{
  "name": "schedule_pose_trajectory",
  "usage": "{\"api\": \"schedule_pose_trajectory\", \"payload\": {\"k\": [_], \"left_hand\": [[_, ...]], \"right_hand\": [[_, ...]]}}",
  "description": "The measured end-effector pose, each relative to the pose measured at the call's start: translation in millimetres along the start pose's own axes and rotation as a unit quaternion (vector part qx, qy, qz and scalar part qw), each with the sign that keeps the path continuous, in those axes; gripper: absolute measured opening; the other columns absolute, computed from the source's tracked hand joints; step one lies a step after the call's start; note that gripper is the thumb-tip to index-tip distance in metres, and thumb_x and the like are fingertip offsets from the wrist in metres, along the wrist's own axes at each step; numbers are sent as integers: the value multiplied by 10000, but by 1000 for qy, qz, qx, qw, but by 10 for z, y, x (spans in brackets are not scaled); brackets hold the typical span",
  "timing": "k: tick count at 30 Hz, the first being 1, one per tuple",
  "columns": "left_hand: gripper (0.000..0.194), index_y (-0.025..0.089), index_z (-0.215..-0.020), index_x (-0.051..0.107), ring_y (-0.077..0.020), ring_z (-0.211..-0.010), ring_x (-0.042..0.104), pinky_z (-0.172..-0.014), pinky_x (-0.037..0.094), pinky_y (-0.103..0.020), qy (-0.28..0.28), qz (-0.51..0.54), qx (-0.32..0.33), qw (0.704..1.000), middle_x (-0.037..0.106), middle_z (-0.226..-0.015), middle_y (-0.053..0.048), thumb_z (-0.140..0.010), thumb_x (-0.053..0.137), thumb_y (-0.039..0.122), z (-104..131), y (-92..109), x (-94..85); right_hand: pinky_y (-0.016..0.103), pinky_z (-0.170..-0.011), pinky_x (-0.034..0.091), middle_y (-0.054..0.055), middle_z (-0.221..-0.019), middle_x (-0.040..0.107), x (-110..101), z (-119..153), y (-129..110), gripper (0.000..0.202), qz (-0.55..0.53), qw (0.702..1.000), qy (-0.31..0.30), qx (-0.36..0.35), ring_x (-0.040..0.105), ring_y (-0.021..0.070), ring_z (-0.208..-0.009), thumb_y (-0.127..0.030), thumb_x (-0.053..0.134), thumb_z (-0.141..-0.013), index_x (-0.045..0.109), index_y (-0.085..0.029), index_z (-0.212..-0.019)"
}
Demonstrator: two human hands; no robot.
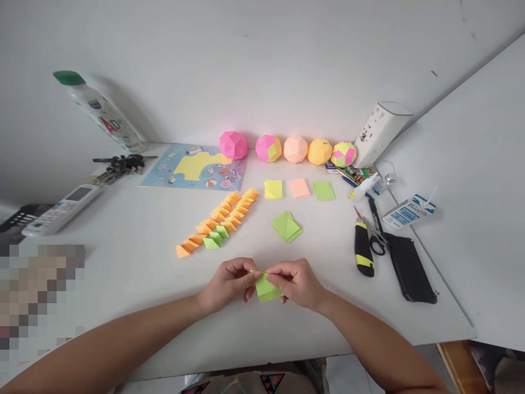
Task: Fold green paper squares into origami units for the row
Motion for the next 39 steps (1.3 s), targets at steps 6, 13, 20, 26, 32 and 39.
{"api": "schedule_pose_trajectory", "payload": {"k": [6,13,20,26,32,39], "left_hand": [[281,139,-669,505,-62,-372,475,-375,385,-174,-2,-6,11,1000,525,-452,45,-773,621,373,12,12,-9],[311,140,-607,512,-75,-367,475,-361,383,-192,5,3,4,1000,517,-459,35,-767,623,383,26,54,-1],[328,155,-659,478,-84,-390,496,-359,396,-202,38,77,14,996,527,-529,37,-794,570,440,-11,69,-33],[297,145,-808,531,-91,-453,512,-414,449,-211,2,-7,5,1000,529,-533,36,-727,661,399,-20,22,20],[303,143,-708,517,-79,-430,496,-403,429,-198,17,-49,-13,999,514,-517,35,-728,644,416,-42,13,25],[296,146,-691,517,-79,-411,485,-401,425,-204,21,-62,-9,998,509,-504,40,-713,646,411,-37,42,33]], "right_hand": [[169,-361,473,-22,-556,552,3,-4,27,248,-34,999,-8,32,510,66,-400,-360,594,-808,706,-141,-844],[167,-359,477,-14,-557,565,17,-22,44,247,-69,997,-21,40,514,69,-423,-351,612,-797,694,-120,-826],[174,-348,457,-15,-547,570,-40,-32,97,262,-74,996,-9,51,508,66,-385,-364,605,-803,686,-117,-837],[180,-354,461,-7,-568,578,18,-38,117,268,-83,995,-14,51,515,74,-421,-372,607,-796,689,-119,-827],[180,-360,458,-10,-571,570,68,-43,145,264,-71,996,-9,48,506,71,-428,-369,602,-797,687,-121,-819],[187,-370,469,-5,-589,585,78,-39,151,277,-53,998,-7,45,514,79,-449,-377,597,-794,691,-123,-851]]}}
Point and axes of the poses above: each hand's wrist, its own z-axis away from the middle knuckle, its own x-axis out of the palm, y = z × x, the point moved 6 cm from there along -z, towards the middle knuckle
